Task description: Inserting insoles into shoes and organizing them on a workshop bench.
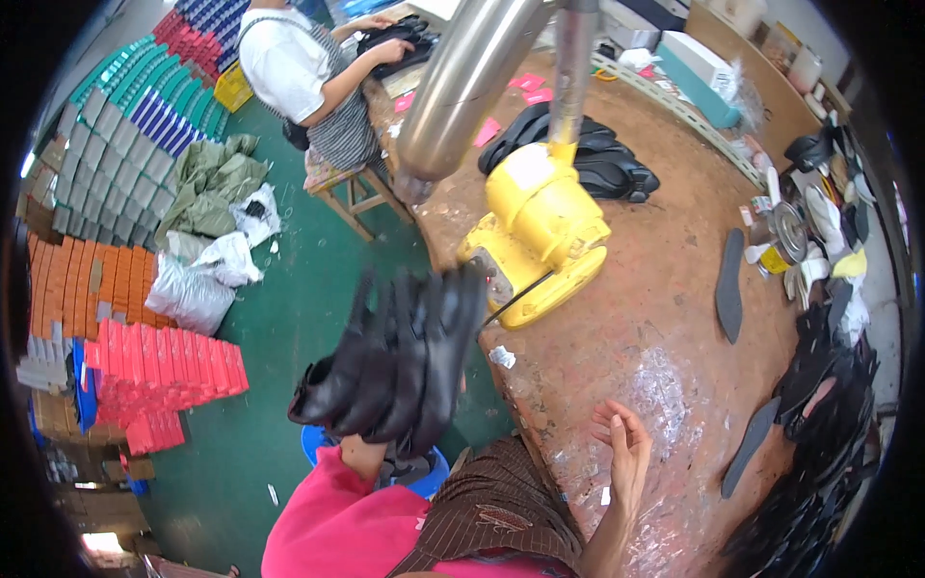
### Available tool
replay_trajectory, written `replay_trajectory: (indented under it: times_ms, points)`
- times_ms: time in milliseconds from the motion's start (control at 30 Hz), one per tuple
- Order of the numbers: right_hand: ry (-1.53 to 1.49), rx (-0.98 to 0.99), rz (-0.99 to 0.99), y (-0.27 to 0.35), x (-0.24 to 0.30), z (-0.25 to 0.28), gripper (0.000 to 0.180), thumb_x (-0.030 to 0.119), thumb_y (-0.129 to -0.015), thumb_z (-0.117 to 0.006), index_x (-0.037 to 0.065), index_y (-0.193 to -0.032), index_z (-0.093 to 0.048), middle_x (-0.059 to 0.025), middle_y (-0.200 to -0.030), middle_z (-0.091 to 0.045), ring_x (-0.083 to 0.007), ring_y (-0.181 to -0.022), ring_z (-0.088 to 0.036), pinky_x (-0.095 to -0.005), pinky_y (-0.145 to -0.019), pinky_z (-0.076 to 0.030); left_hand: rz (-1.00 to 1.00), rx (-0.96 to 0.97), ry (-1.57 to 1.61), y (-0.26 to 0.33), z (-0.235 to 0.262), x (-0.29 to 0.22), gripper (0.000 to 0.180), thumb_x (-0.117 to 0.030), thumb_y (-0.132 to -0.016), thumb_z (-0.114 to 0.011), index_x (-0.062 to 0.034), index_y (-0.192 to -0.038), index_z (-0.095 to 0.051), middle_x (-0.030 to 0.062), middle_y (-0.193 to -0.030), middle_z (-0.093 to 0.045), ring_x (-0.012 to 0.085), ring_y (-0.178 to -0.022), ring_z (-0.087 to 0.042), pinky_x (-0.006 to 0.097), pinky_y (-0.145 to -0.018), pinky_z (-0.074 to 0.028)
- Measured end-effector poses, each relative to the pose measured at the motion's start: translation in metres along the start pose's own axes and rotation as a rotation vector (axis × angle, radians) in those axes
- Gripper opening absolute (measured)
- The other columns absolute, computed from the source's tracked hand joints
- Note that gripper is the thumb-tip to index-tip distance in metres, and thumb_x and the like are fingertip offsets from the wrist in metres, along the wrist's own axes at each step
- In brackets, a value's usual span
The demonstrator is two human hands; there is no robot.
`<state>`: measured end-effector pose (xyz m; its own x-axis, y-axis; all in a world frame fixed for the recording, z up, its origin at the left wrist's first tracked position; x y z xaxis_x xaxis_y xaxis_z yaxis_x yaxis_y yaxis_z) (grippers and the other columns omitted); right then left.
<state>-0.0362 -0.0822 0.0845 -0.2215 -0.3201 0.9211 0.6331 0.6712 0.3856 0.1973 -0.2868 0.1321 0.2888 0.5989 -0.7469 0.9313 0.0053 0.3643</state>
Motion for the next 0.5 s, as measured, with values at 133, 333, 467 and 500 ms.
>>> replay_trajectory:
  times_ms: [133,333,467,500]
  points:
    - [-0.048,0.026,0.063,-0.005,0.01,0.004,0.051,0.041,-0.103,-0.046,-0.001,-0.129,-0.058,-0.0163,-0.117,-0.067,-0.0248,-0.106,-0.065,-0.0379,-0.089,-0.052,0.121,0.13,-0.054,-0.01,-0.019,-0.006,0.076,-0.061,-0.101,-0.034,0.0006,-0.146,-0.039,0.0069,-0.147,-0.044,0.0176,-0.13,-0.045,0.033,-0.113,-0.034]
    - [-0.383,1.04,-0.045,0.01,-0.019,-0.001,0.089,0.061,-0.091,-0.056,0.002,-0.152,-0.028,-0.0175,-0.149,-0.043,-0.0302,-0.14,-0.038,-0.0451,-0.116,-0.028,0.322,0.305,-0.113,-0.023,-0.055,0.001,0.077,-0.061,-0.1,-0.034,0.0003,-0.147,-0.038,0.0068,-0.149,-0.042,0.0178,-0.132,-0.044,0.033,-0.113,-0.033]
    - [0.014,1.078,-0.062,0.039,-0.035,0.033,0.082,0.026,-0.083,-0.077,0.002,-0.149,-0.036,-0.0145,-0.15,-0.042,-0.0225,-0.139,-0.038,-0.038,-0.116,-0.028,0.382,0.339,0.092,-0.064,-0.008,0.113,0.09,-0.071,-0.095,-0.027,-0.0015,-0.152,-0.028,0.0103,-0.154,-0.037,0.0211,-0.138,-0.04,0.033,-0.114,-0.033]
    - [-0.05,0.968,-0.042,0.045,-0.06,0.053,0.08,0.018,-0.079,-0.079,0.001,-0.147,-0.04,-0.0134,-0.147,-0.046,-0.0211,-0.136,-0.04,-0.0369,-0.115,-0.029,0.415,0.177,0.259,-0.066,-0.011,0.111,0.093,-0.074,-0.093,-0.026,-0.0016,-0.152,-0.028,0.0105,-0.154,-0.037,0.0221,-0.138,-0.04,0.035,-0.113,-0.034]
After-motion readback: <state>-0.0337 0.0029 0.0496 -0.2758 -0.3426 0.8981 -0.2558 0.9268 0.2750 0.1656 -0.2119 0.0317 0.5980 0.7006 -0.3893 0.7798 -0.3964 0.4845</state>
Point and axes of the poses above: each hand's wrist, its own y-axis away from the middle knuckle, its own z-axis out of the back of the hand, x = y × z, the point moved 1 cm from there along -y, towards the middle knuckle
